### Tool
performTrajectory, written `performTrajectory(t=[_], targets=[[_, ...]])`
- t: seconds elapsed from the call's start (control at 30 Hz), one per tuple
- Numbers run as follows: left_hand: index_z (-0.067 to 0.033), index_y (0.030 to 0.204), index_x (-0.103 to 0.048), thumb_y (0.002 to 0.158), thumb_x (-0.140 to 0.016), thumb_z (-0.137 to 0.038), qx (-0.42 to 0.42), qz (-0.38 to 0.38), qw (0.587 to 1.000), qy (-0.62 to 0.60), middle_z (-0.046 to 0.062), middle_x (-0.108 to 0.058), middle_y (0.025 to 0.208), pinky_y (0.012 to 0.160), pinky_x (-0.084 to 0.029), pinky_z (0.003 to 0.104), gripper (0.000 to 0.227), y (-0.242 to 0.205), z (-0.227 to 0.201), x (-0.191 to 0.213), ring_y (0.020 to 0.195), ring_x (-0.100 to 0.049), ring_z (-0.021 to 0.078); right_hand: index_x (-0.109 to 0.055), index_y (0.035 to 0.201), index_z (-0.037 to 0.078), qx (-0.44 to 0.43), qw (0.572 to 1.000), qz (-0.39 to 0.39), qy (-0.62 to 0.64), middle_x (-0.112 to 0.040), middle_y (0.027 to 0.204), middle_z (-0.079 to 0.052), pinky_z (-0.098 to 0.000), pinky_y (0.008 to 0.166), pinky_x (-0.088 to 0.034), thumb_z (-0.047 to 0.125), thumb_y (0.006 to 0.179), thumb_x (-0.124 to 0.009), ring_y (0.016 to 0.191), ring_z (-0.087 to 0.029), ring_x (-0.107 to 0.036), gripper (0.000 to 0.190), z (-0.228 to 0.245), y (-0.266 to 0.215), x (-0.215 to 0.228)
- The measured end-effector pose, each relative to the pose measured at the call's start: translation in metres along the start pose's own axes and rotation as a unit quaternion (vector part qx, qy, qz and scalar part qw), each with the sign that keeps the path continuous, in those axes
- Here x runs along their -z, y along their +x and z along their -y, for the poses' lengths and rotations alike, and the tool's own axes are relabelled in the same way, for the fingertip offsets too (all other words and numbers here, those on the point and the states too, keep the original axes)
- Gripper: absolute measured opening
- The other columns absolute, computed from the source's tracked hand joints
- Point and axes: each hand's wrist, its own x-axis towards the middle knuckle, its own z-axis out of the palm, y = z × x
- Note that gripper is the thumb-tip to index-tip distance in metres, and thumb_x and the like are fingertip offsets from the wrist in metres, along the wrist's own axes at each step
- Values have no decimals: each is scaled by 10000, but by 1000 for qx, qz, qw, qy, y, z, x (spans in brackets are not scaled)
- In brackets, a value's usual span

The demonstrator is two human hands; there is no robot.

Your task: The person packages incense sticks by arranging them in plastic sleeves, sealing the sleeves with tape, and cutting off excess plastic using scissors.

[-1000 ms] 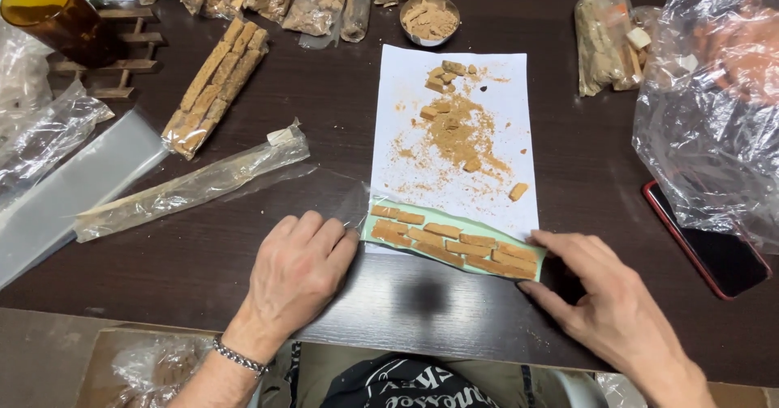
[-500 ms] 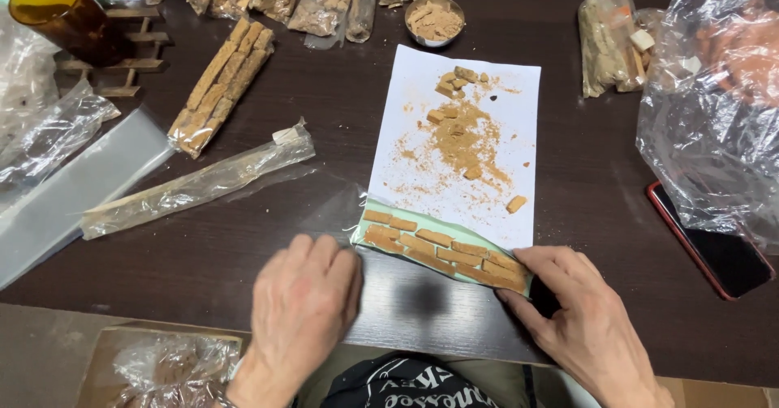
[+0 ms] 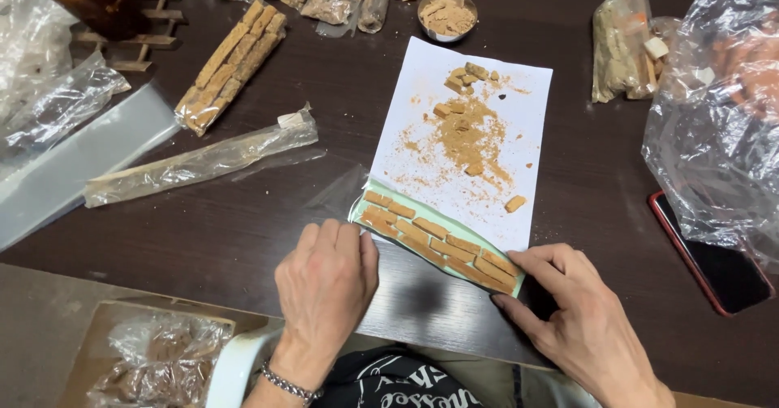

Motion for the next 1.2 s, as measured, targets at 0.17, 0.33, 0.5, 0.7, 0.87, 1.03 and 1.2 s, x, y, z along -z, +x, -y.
performTrajectory(t=[0.17, 0.33, 0.5, 0.7, 0.87, 1.03, 1.2], targets=[[-141, 724, -513, 951, -661, -204, 19, -15, 1000, 6, 28, -476, 678, 377, -345, 376, 278, 4, -6, -3, 606, -480, 213, -707, 1211, 218, 19, 1000, 1, 10, -691, 1046, 66, -299, 858, -523, 273, 793, -826, 974, -142, -640, 438, -5, 1, 1], [-142, 710, -501, 927, -660, -142, 22, -13, 1000, -4, 21, -464, 660, 373, -330, 361, 268, 8, -8, -7, 594, -456, 195, -704, 1203, 191, 45, 999, 3, 24, -700, 1091, 39, -312, 910, -517, 277, 802, -815, 1024, -167, -648, 425, -11, 2, 1], [-132, 692, -480, 877, -634, -99, 44, -23, 998, -40, 10, -464, 653, 373, -302, 388, 243, 15, -10, -11, 595, -458, 202, -705, 1221, 206, 43, 999, 7, 24, -689, 1079, 54, -303, 864, -528, 289, 806, -807, 1009, -150, -648, 435, -10, 3, 2], [-143, 741, -515, 951, -663, -278, 87, 48, 995, -29, 22, -538, 660, 365, -381, 416, 289, 14, -10, -7, 629, -521, 222, -710, 1208, 180, 60, 997, -1, 41, -684, 1048, 50, -284, 875, -514, 288, 801, -823, 983, -133, -646, 436, -10, 4, 4], [-141, 816, -602, 939, -689, -223, 57, 16, 997, -44, 10, -543, 678, 370, -363, 388, 171, 16, -9, -5, 630, -505, 206, -717, 1207, 161, 87, 995, -14, 39, -688, 1064, 33, -291, 873, -523, 280, 807, -812, 980, -146, -654, 427, -12, 6, 2], [-127, 762, -604, 927, -668, -118, 36, -1, 997, -65, 0, -518, 640, 366, -340, 374, 177, 24, -10, -10, 594, -466, 183, -714, 1201, 133, 90, 995, -16, 46, -696, 1088, 11, -299, 907, -520, 269, 806, -813, 1006, -155, -665, 429, -15, 6, 1], [-129, 726, -559, 916, -630, -121, 36, 41, 994, -99, 9, -547, 656, 403, -381, 405, 204, 33, -6, -15, 601, -497, 200, -699, 1175, 116, 95, 995, -12, 41, -685, 1075, 19, -292, 866, -527, 281, 812, -811, 972, -149, -656, 415, -14, 8, 2]])
